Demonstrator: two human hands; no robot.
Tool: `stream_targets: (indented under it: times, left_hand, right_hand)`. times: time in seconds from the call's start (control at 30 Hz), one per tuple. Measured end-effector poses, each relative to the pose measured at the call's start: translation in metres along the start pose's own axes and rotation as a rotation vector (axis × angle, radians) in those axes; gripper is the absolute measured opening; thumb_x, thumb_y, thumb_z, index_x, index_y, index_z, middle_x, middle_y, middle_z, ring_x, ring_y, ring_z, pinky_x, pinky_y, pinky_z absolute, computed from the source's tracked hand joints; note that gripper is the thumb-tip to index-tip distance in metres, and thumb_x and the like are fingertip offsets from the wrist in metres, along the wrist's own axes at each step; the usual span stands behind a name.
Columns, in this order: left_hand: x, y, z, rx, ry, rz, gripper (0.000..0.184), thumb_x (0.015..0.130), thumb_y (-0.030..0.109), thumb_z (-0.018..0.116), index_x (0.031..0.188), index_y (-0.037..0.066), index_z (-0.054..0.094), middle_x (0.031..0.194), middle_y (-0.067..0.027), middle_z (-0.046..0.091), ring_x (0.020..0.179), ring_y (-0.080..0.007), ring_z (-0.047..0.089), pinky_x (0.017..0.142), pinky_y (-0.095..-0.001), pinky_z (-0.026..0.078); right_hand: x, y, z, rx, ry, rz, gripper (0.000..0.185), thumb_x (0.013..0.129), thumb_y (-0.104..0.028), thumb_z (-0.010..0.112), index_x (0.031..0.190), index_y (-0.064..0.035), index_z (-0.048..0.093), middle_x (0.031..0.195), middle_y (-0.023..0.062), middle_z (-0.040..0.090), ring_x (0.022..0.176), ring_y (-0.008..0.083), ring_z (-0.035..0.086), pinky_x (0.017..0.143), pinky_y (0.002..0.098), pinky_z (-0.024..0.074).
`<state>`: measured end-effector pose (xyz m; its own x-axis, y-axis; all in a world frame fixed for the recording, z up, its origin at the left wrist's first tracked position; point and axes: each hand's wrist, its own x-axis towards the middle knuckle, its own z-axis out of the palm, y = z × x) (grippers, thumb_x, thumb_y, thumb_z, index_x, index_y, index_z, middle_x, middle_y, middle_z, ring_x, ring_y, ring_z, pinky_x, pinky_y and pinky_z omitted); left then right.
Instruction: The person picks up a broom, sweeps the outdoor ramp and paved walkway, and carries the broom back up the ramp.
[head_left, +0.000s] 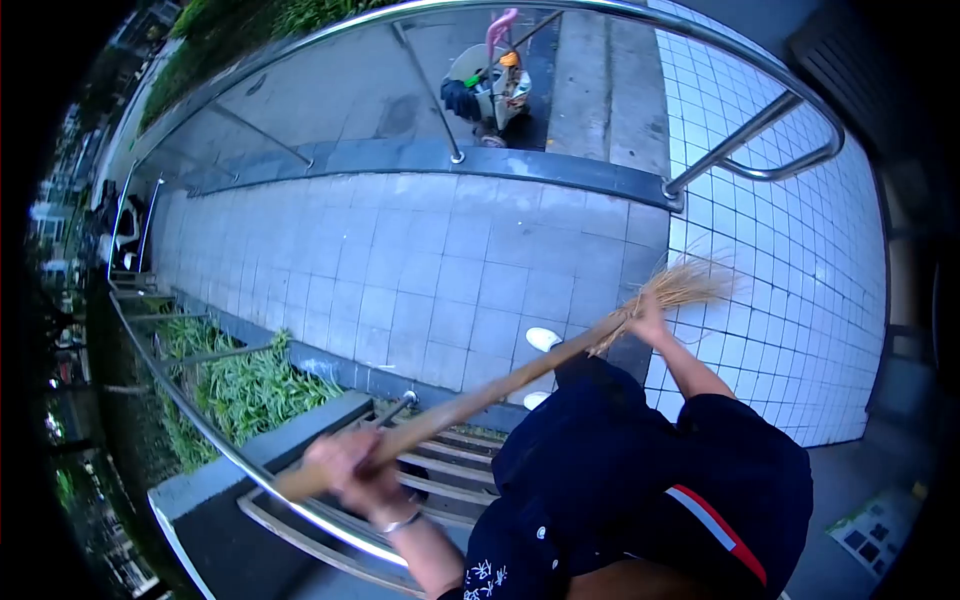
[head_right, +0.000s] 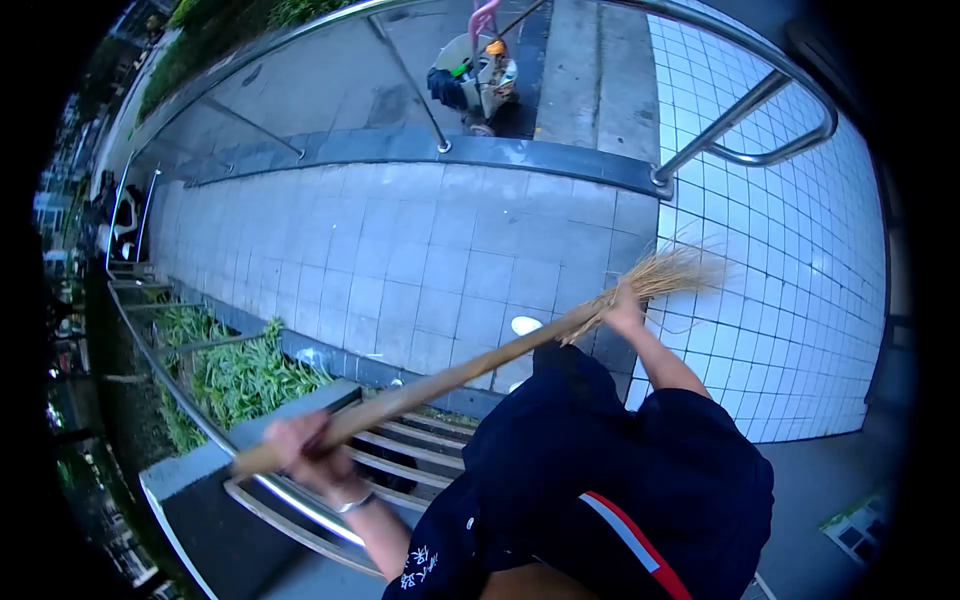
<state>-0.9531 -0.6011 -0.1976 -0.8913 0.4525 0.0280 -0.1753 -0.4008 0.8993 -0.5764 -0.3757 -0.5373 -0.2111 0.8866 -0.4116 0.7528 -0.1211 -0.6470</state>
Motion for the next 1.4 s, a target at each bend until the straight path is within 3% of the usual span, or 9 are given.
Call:
stream_targets:
  times: [0.1,0.13,0.27,0.4,0.67,0.8,0.93,1.13,1.4]
  left_hand:
    - [-0.023,-0.097,0.069,0.732,-0.447,-0.455,0.017,0.066,0.003,0.063,0.073,0.006,0.047,0.074,-0.0031,0.054,0.072,-0.0112,0.051,0.073,-0.0278,0.043]
    - [-0.016,-0.110,0.066,0.376,-0.488,-0.452,0.018,0.067,0.005,0.063,0.076,0.006,0.047,0.075,-0.0056,0.055,0.074,-0.0146,0.052,0.080,-0.0335,0.041]
    - [0.040,-0.082,0.037,-0.220,-0.427,-0.258,0.041,0.066,0.018,0.066,0.095,0.004,0.041,0.074,-0.0115,0.056,0.075,-0.0209,0.054,0.088,-0.0415,0.037]
    - [0.040,-0.072,0.025,0.082,-0.505,-0.359,0.054,0.066,0.013,0.064,0.111,0.000,0.037,0.067,-0.0095,0.055,0.066,-0.0181,0.054,0.077,-0.0344,0.042]
    - [0.051,0.043,-0.070,0.178,-0.019,0.243,0.014,0.069,0.014,0.055,0.064,0.002,0.051,0.050,-0.0066,0.049,0.051,-0.0194,0.049,0.060,-0.0372,0.044]
    - [0.091,0.026,-0.066,0.865,-0.132,0.420,0.008,0.064,0.007,0.059,0.070,0.001,0.055,0.060,-0.0088,0.054,0.061,-0.0209,0.053,0.068,-0.0369,0.043]
    - [0.132,0.048,-0.109,0.651,-0.062,0.798,0.030,0.071,0.024,0.062,0.088,0.002,0.052,0.055,-0.0043,0.048,0.052,-0.0169,0.048,0.061,-0.0337,0.043]
    - [0.193,0.150,-0.209,0.320,0.140,0.555,0.040,0.077,0.015,0.046,0.112,-0.003,0.041,0.050,0.0013,0.040,0.050,-0.0086,0.038,0.062,-0.0267,0.037]
    - [0.404,0.086,-0.221,0.282,0.284,0.130,0.034,0.074,0.011,0.050,0.104,-0.005,0.046,0.061,-0.0039,0.047,0.057,-0.0117,0.044,0.065,-0.0306,0.042]
  right_hand:
    - [-0.061,-0.142,0.012,-0.174,-0.076,-0.613,0.049,0.060,-0.009,0.061,0.104,-0.0050,0.040,0.099,0.0176,0.049,0.094,0.0329,0.047,0.079,0.0376,0.0388]
    - [-0.060,-0.159,0.023,-0.043,-0.058,-0.760,0.038,0.060,-0.007,0.060,0.096,-0.0054,0.045,0.088,0.0175,0.052,0.083,0.0338,0.052,0.070,0.0381,0.0424]
    - [-0.035,-0.177,0.053,0.014,-0.151,-0.614,0.019,0.060,-0.005,0.058,0.076,-0.0038,0.047,0.070,0.0145,0.051,0.068,0.0338,0.051,0.057,0.0392,0.0406]
    - [-0.017,-0.185,0.078,0.006,-0.336,-0.595,0.011,0.060,-0.003,0.055,0.068,-0.0054,0.048,0.069,0.0152,0.049,0.070,0.0354,0.050,0.057,0.0425,0.0376]
    - [-0.031,-0.364,0.229,-0.064,-0.773,-1.023,0.021,0.053,-0.003,0.060,0.067,-0.0094,0.046,0.073,0.0076,0.049,0.077,0.0280,0.049,0.064,0.0386,0.0364]
    - [0.028,-0.470,0.365,0.184,-0.652,-1.378,0.019,0.056,-0.008,0.058,0.067,-0.0123,0.043,0.069,0.0046,0.047,0.074,0.0260,0.048,0.069,0.0380,0.0365]
    - [0.005,-0.592,0.373,0.177,-0.716,-1.513,0.013,0.058,-0.008,0.058,0.065,-0.0133,0.048,0.068,0.0028,0.049,0.075,0.0230,0.049,0.073,0.0353,0.0362]
    - [-0.035,-0.624,0.372,-0.049,-0.880,-1.338,0.014,0.056,-0.002,0.054,0.066,-0.0096,0.049,0.069,0.0051,0.050,0.076,0.0252,0.051,0.068,0.0369,0.0366]
    - [0.055,-0.628,0.481,-0.003,-0.856,-1.000,0.011,0.059,-0.003,0.053,0.068,-0.0089,0.049,0.071,0.0101,0.053,0.077,0.0314,0.051,0.063,0.0418,0.0395]
